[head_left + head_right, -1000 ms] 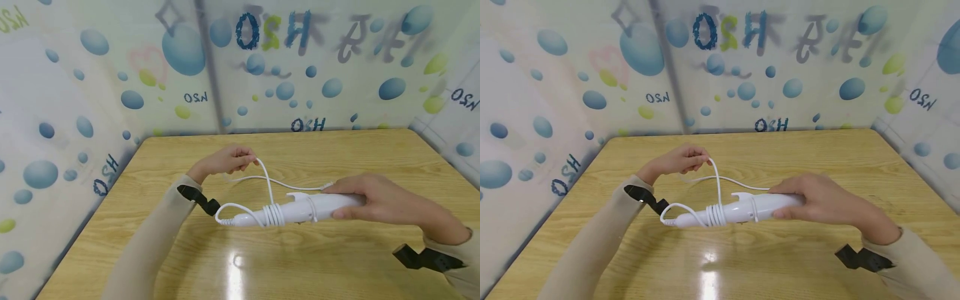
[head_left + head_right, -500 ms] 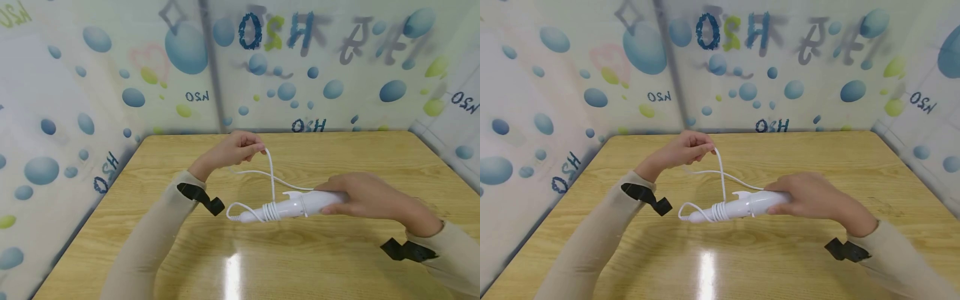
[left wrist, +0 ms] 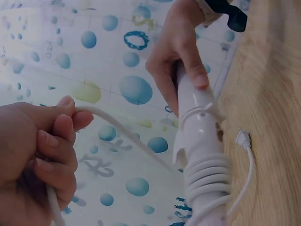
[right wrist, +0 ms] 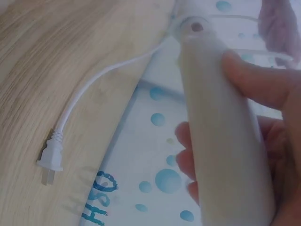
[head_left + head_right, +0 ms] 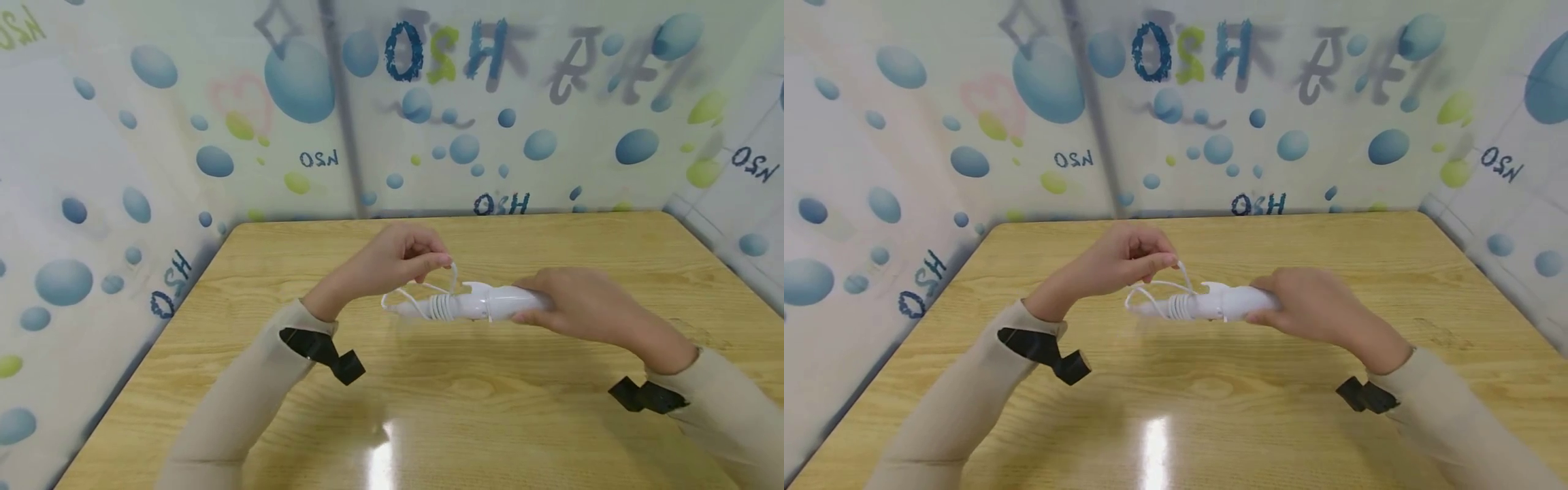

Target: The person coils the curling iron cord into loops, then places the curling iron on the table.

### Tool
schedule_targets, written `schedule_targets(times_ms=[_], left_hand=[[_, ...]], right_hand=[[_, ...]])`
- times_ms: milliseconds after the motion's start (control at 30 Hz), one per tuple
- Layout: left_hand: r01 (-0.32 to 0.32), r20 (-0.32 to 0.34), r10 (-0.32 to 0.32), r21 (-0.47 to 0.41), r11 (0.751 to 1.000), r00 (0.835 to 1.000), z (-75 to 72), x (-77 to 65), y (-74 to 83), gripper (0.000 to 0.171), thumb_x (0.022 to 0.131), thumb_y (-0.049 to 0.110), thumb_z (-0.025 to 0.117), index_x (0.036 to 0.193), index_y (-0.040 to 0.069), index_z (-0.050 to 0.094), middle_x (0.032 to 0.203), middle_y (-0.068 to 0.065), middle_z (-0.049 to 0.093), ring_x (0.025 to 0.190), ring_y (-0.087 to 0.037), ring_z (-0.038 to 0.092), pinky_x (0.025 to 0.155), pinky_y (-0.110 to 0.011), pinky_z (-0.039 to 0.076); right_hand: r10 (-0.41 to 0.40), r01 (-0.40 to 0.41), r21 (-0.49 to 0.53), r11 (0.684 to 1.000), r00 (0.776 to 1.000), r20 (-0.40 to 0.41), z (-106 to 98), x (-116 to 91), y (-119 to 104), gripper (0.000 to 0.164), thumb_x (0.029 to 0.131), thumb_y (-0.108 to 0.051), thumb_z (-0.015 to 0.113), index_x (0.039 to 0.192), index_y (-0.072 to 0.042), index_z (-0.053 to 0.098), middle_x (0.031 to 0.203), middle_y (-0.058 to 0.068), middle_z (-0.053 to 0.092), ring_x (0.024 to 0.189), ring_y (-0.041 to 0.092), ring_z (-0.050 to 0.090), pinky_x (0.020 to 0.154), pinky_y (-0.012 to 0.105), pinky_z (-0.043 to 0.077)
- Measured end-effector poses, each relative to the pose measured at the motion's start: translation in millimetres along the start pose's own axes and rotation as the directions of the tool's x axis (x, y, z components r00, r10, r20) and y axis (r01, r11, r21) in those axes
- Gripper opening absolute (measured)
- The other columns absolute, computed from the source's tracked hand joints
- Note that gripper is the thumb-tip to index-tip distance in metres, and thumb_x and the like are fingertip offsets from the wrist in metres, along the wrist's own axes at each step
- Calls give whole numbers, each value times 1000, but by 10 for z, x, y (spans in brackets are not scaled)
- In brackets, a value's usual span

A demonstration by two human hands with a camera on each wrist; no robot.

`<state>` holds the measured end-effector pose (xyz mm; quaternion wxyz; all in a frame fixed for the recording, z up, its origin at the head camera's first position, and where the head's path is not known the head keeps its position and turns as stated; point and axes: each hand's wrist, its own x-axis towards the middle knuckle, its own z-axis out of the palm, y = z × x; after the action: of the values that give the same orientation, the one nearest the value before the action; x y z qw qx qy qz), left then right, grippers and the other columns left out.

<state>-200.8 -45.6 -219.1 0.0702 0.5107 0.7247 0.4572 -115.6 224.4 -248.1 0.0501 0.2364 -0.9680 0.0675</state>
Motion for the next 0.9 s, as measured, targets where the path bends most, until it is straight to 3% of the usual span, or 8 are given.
schedule_targets(times_ms=[200, 400, 533, 667, 767, 900], left_hand=[[17, -46, -15, 31, 999, 999, 19, -111, 94, 12, 91, 8, 58, 86, 1, 66, 57, -3, 52, 48, -16, 43, 43, -25, 31], [70, -61, -68, 21, 997, 996, 16, -225, 150, 11, 90, 8, 60, 87, 4, 69, 55, 0, 52, 46, -15, 43, 42, -25, 29], [91, -34, -90, 21, 996, 995, 61, -292, 161, 13, 91, 11, 59, 92, 4, 69, 56, 1, 52, 47, -14, 46, 42, -24, 31], [159, 3, -159, 7, 987, 987, 58, -379, 174, 16, 93, 11, 55, 100, 5, 68, 61, -1, 54, 45, -13, 42, 42, -24, 32], [203, 55, -203, 6, 979, 978, 19, -440, 186, 22, 94, 10, 52, 110, 4, 65, 65, -3, 56, 43, -14, 39, 41, -24, 33], [210, 135, -212, 28, 977, 968, -32, -490, 199, 29, 96, 9, 49, 123, 5, 59, 68, -3, 56, 44, -14, 41, 42, -26, 37]], right_hand=[[114, -116, -19, 993, 990, -83, 1, 20, 44, 50, 84, -48, 62, 113, -7, 65, 93, 6, 66, 70, 15, 58, 54, 35, 43], [176, -181, -17, 983, 973, -152, -18, 35, 51, 51, 85, -47, 61, 115, -6, 63, 93, 13, 67, 63, 17, 55, 48, 35, 40], [207, -214, -20, 977, 963, -171, -19, 32, 47, 55, 85, -50, 59, 116, -6, 63, 92, 14, 66, 60, 17, 54, 46, 34, 38], [240, -248, -17, 969, 950, -202, -39, 7, 52, 59, 85, -53, 57, 118, -5, 62, 95, 16, 66, 60, 19, 54, 44, 33, 37], [251, -263, -20, 965, 940, -233, -59, -18, 54, 59, 84, -54, 58, 118, -5, 62, 93, 16, 66, 58, 18, 53, 42, 33, 35], [238, -252, -25, 967, 936, -260, -63, -34, 60, 56, 83, -52, 60, 116, -6, 63, 89, 15, 66, 55, 17, 50, 41, 32, 34]])
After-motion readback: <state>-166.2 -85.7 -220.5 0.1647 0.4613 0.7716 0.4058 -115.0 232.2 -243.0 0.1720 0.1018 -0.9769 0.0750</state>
